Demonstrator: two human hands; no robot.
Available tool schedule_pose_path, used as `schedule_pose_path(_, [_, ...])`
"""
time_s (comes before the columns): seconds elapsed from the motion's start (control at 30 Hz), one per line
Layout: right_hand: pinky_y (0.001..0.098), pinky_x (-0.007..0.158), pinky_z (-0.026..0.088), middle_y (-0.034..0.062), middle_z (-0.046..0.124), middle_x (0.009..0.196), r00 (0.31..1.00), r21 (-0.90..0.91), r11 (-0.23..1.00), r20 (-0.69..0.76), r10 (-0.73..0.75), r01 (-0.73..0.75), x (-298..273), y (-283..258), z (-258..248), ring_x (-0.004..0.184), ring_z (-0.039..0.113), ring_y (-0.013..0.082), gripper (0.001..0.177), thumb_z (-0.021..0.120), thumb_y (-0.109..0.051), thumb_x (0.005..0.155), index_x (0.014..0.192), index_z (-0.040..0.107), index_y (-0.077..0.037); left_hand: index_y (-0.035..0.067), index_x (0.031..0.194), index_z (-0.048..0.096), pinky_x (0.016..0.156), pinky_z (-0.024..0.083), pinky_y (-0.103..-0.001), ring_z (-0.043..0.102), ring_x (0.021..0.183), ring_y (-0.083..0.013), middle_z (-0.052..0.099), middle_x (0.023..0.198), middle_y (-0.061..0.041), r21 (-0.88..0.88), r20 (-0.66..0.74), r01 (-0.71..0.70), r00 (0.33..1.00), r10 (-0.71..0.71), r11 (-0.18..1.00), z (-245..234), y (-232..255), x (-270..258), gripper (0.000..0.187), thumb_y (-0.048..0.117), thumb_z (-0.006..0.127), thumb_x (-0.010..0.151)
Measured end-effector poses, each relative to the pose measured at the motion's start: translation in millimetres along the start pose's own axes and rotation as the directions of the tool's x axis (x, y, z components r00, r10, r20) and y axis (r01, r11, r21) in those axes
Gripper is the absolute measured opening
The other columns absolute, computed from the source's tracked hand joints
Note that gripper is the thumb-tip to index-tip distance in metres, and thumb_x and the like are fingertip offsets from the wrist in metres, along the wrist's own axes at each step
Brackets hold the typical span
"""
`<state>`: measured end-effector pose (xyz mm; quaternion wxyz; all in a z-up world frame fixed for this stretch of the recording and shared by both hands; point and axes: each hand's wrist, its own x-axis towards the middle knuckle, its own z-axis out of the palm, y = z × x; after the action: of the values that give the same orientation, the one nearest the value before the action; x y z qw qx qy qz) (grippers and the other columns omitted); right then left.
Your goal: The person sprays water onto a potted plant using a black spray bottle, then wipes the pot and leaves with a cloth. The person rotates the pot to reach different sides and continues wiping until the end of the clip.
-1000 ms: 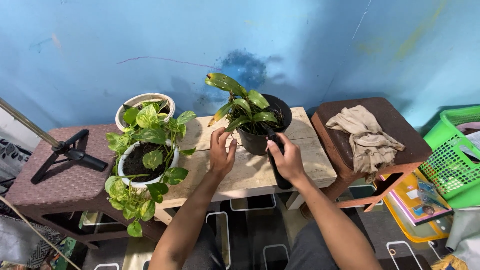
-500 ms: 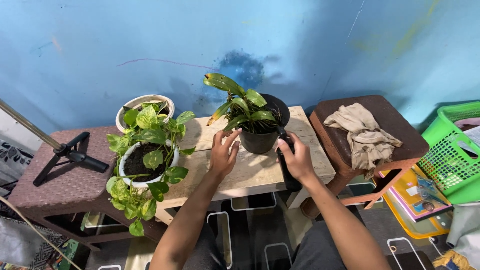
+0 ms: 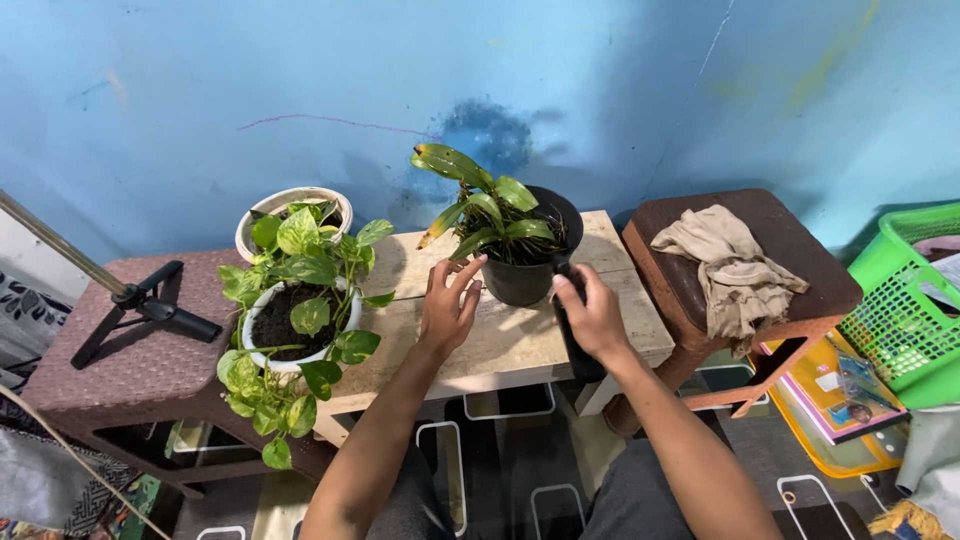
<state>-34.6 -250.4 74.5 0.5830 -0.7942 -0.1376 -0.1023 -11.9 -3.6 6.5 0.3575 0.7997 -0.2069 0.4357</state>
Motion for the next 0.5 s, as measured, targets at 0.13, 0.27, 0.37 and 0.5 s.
schedule_pose_path(0.13, [0.037,0.054,0.058,0.015,0.071,0.073,0.994,0.087,0.992,-0.056,0.096,-0.091,6,3,-6,0.056,0.071,0.0246,0.033,0.055,-0.033,0.102,0.118,0.063,-0.004,0.02,0.14,0.065,0.098,0.051,-0.049,0.061,0.105,-0.0352,0.055,0.113,-0.01,-0.012,0.017,0.02,1.0,-0.02,1.0,0,-1,-1,0.041,0.01,0.062,0.1])
schedule_pose_path(0.27, [0.0377,0.057,0.059,0.017,0.072,0.079,0.99,0.113,0.988,-0.088,0.113,-0.102,11,7,-15,0.058,0.071,0.0253,0.038,0.049,-0.033,0.106,0.122,0.059,0.0,0.02,0.14,0.064,0.098,0.051,-0.049,0.061,0.105,-0.0351,0.055,0.113,-0.01,0.001,0.02,0.016,1.0,-0.016,1.0,2,-2,-2,0.042,0.009,0.063,0.099])
schedule_pose_path(0.37, [0.0382,0.057,0.059,0.0176,0.073,0.08,0.988,0.094,0.989,-0.094,0.119,-0.11,11,-2,-18,0.058,0.072,0.0253,0.04,0.048,-0.033,0.107,0.121,0.06,0.002,0.02,0.14,0.064,0.098,0.051,-0.049,0.061,0.106,-0.0352,0.055,0.113,-0.01,0.002,0.013,0.017,1.0,-0.017,1.0,2,-1,-1,0.043,0.009,0.063,0.099])
schedule_pose_path(0.5, [0.0357,0.049,0.056,0.0137,0.073,0.07,0.992,-0.005,0.998,-0.105,0.064,-0.065,14,-2,-24,0.051,0.071,0.0241,0.038,0.048,-0.036,0.108,0.108,0.065,-0.002,0.02,0.141,0.064,0.098,0.052,-0.049,0.062,0.108,-0.036,0.055,0.117,-0.011,-0.004,0.015,0.019,1.0,-0.018,1.0,4,-4,-2,0.043,0.01,0.063,0.099])
